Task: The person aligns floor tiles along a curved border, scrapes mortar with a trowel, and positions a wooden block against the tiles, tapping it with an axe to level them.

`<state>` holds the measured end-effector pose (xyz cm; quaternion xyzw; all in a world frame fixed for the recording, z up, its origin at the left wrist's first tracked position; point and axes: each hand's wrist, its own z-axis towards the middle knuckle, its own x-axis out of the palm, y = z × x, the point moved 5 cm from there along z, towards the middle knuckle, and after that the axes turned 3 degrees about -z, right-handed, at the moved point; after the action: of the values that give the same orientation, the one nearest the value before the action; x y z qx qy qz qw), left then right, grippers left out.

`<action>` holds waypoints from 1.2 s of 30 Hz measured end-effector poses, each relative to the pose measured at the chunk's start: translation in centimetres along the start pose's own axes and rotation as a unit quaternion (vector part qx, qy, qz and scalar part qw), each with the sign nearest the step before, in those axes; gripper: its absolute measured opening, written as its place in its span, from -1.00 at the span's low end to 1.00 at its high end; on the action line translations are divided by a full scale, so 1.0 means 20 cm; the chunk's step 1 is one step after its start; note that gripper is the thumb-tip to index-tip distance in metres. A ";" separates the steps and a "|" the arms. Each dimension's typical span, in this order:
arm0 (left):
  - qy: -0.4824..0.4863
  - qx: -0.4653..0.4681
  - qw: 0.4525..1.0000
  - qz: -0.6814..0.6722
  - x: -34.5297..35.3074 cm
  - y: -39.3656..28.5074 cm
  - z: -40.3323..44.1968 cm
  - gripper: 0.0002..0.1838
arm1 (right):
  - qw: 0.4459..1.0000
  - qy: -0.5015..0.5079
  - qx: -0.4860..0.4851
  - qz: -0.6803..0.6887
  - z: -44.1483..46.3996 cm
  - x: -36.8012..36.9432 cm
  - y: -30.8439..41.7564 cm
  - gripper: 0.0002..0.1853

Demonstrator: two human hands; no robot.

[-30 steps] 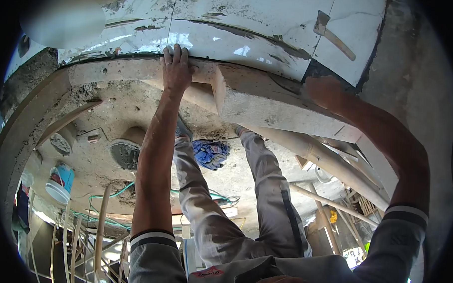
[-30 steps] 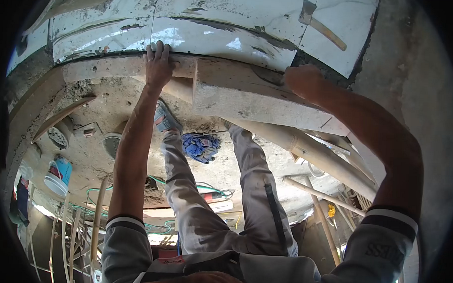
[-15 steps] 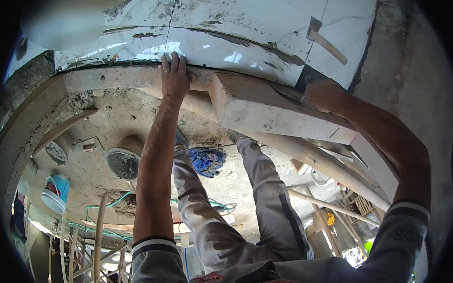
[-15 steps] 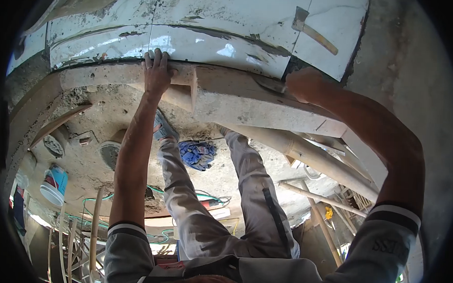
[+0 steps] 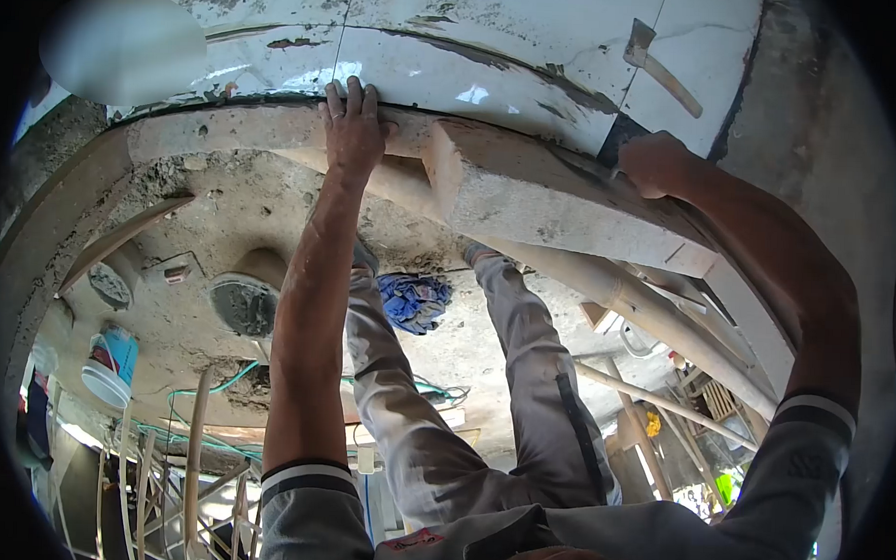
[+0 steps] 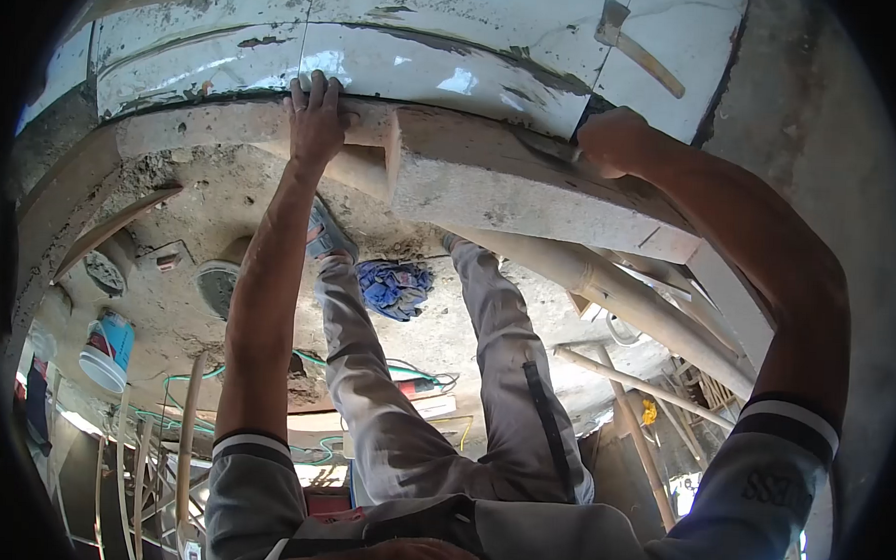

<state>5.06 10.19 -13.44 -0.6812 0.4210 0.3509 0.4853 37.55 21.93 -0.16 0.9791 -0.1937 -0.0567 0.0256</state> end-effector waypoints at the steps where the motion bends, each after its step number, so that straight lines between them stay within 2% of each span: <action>1: 0.028 -0.016 0.999 0.006 -0.01 -0.01 -0.04 -0.25 | 1.000 0.007 0.025 0.016 0.06 0.04 0.02 -0.82; 2: 0.041 -0.023 0.999 0.008 -0.03 -0.04 0.01 -0.23 | 0.997 0.010 0.066 0.030 0.08 0.07 -0.03 -0.82; 5: 0.002 -0.004 1.000 -0.014 0.00 -0.02 0.01 -0.27 | 0.998 0.030 0.044 0.038 -0.04 0.10 -0.01 -0.79; 7: 0.009 -0.009 1.000 -0.001 0.01 -0.01 0.03 -0.27 | 0.998 0.013 0.047 0.036 -0.05 -0.01 -0.06 -0.78; 11: -0.014 -0.003 1.000 -0.002 -0.01 0.01 0.06 -0.27 | 0.998 -0.019 0.038 0.056 0.05 0.04 -0.02 -0.81; 15: 0.016 -0.014 1.000 -0.005 0.04 0.03 -0.02 -0.26 | 1.000 -0.013 0.006 0.015 0.01 0.02 0.00 -0.79; 17: 0.036 -0.023 0.999 -0.006 0.02 0.00 0.01 -0.24 | 0.999 0.027 0.039 0.026 0.14 0.08 -0.05 -0.79; 18: 0.048 -0.026 0.998 -0.006 0.02 0.00 0.02 -0.23 | 0.996 0.008 0.067 0.050 0.09 0.09 -0.06 -0.79; 21: 0.071 -0.040 0.997 0.015 0.00 -0.02 0.02 -0.21 | 0.998 0.020 0.064 0.020 -0.17 0.17 -0.14 -0.79; 22: 0.040 -0.018 0.999 -0.003 0.03 0.01 0.01 -0.23 | 0.994 0.033 0.096 0.032 -0.25 0.20 -0.21 -0.79; 23: 0.048 -0.014 0.999 -0.005 0.04 0.01 -0.02 -0.23 | 0.989 0.049 0.129 0.048 -0.34 0.29 -0.28 -0.79; 26: 0.041 -0.006 0.999 0.030 0.02 0.00 0.02 -0.24 | 0.984 0.011 0.173 0.049 -0.41 0.74 -0.53 -0.74; 28: 0.069 -0.021 0.997 0.032 0.01 -0.01 0.02 -0.23 | 0.958 -0.073 0.249 0.125 -0.41 1.02 -0.68 -0.61; 32: 0.077 -0.029 0.996 0.027 0.02 0.01 0.02 -0.21 | 0.911 -0.104 0.330 0.222 -0.45 1.27 -0.66 -0.54; 34: 0.106 -0.041 0.993 0.031 0.00 0.00 0.02 -0.18 | 0.882 -0.235 0.327 0.244 -0.37 1.59 -0.66 -0.58; 36: 0.113 -0.046 0.992 0.037 0.00 0.01 0.04 -0.17 | 0.862 -0.267 0.334 0.273 -0.34 1.65 -0.64 -0.60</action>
<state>4.91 10.84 -13.77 -0.7223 0.4810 0.3086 0.3895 73.47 21.38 2.29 0.7841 -0.4599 -0.2387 -0.3415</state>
